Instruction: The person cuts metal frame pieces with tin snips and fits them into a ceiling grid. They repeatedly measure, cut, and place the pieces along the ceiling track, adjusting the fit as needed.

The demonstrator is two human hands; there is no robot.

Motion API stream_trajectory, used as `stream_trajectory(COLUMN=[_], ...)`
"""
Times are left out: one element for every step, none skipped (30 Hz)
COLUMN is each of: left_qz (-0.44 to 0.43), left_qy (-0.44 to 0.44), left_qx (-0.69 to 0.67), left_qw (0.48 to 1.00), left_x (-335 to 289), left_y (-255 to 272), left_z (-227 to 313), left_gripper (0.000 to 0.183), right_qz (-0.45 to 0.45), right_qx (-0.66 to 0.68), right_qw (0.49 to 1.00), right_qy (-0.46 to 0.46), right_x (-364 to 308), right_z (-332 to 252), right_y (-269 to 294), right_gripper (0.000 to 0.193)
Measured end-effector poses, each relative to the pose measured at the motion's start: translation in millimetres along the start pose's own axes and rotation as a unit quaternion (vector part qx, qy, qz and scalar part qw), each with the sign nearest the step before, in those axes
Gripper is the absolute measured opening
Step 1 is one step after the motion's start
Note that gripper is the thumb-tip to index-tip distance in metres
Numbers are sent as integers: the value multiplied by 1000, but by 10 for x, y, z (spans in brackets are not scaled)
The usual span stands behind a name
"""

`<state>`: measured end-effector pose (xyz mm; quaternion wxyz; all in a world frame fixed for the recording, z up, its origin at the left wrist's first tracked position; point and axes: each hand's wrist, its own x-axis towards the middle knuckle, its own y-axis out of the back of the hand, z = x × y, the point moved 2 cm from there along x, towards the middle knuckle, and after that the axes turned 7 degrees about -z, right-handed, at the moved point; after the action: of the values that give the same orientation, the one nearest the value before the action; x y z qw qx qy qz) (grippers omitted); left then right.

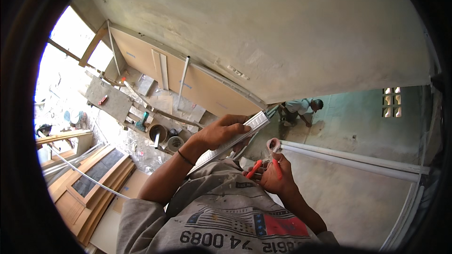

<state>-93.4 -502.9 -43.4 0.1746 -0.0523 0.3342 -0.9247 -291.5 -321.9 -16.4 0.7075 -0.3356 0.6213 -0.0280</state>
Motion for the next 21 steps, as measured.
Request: stream_trajectory(left_qz=[6, 8, 4, 10, 11, 17, 17, 22, 31, 26, 25, 20, 13, 1, -6, -8, -13, -14, -13, 8, 18], left_qy=[3, 4, 12, 5, 4, 18, 14, 22, 40, 40, 49, 45, 58, 59, 62, 63, 53, 54, 57, 21, 29], left_qx=[-3, -6, -14, 8, 24, 38, 40, 44, 47, 48, 48, 44, 49, 49, 51, 61, 71, 83, 95, 181, 171], left_qw=[1000, 1000, 1000, 1000, 1000, 999, 999, 999, 998, 998, 997, 998, 997, 997, 997, 996, 996, 995, 994, 983, 985], left_x=[-12, -15, -21, -30, -43, -64, -93, -133, -165, -213, -255, -291, -323, -365, -403, -448, -495, -535, -597, -637, -700], left_y=[16, 29, 41, 52, 61, 64, 55, 58, 62, 55, 59, 69, 78, 92, 110, 120, 125, 116, 97, 71, 29], left_z=[-14, -23, -33, -29, -27, -32, -34, -37, -43, -52, -61, -70, -90, -106, -120, -136, -146, -162, -172, -157, -162], left_gripper=[34, 34, 34, 35, 35, 35, 35, 35, 35, 35, 35, 35, 35, 36, 36, 36, 36, 36, 37, 36, 35], right_qz=[-46, -81, -137, -132, -149, -186, -197, -201, -213, -238, -212, -205, -197, -181, -166, -154, -135, -117, -107, -92, -101], right_qx=[-13, -26, -26, -71, -105, -139, -190, -236, -278, -322, -335, -378, -417, -486, -553, -618, -679, -735, -783, -782, -780], right_qw=[999, 996, 990, 987, 981, 971, 961, 947, 931, 910, 911, 896, 882, 849, 809, 764, 713, 657, 599, 598, 573], right_qy=[7, 25, 38, 58, 70, 62, 51, 79, 103, 113, 113, 107, 102, 105, 106, 106, 114, 121, 130, 147, 229], right_x=[-23, -62, -104, -150, -201, -248, -289, -348, -414, -467, -542, -600, -661, -708, -741, -757, -757, -766, -741, -669, -584], right_z=[37, 62, 84, 88, 87, 67, 41, 6, -44, -123, -200, -255, -292, -327, -367, -385, -409, -428, -420, -412, -372], right_y=[-34, -70, -123, -157, -198, -249, -285, -315, -344, -386, -406, -436, -462, -497, -548, -599, -662, -726, -788, -844, -901], right_gripper=[58, 58, 59, 60, 62, 67, 72, 75, 78, 80, 79, 77, 75, 68, 61, 54, 50, 46, 42, 37, 29])
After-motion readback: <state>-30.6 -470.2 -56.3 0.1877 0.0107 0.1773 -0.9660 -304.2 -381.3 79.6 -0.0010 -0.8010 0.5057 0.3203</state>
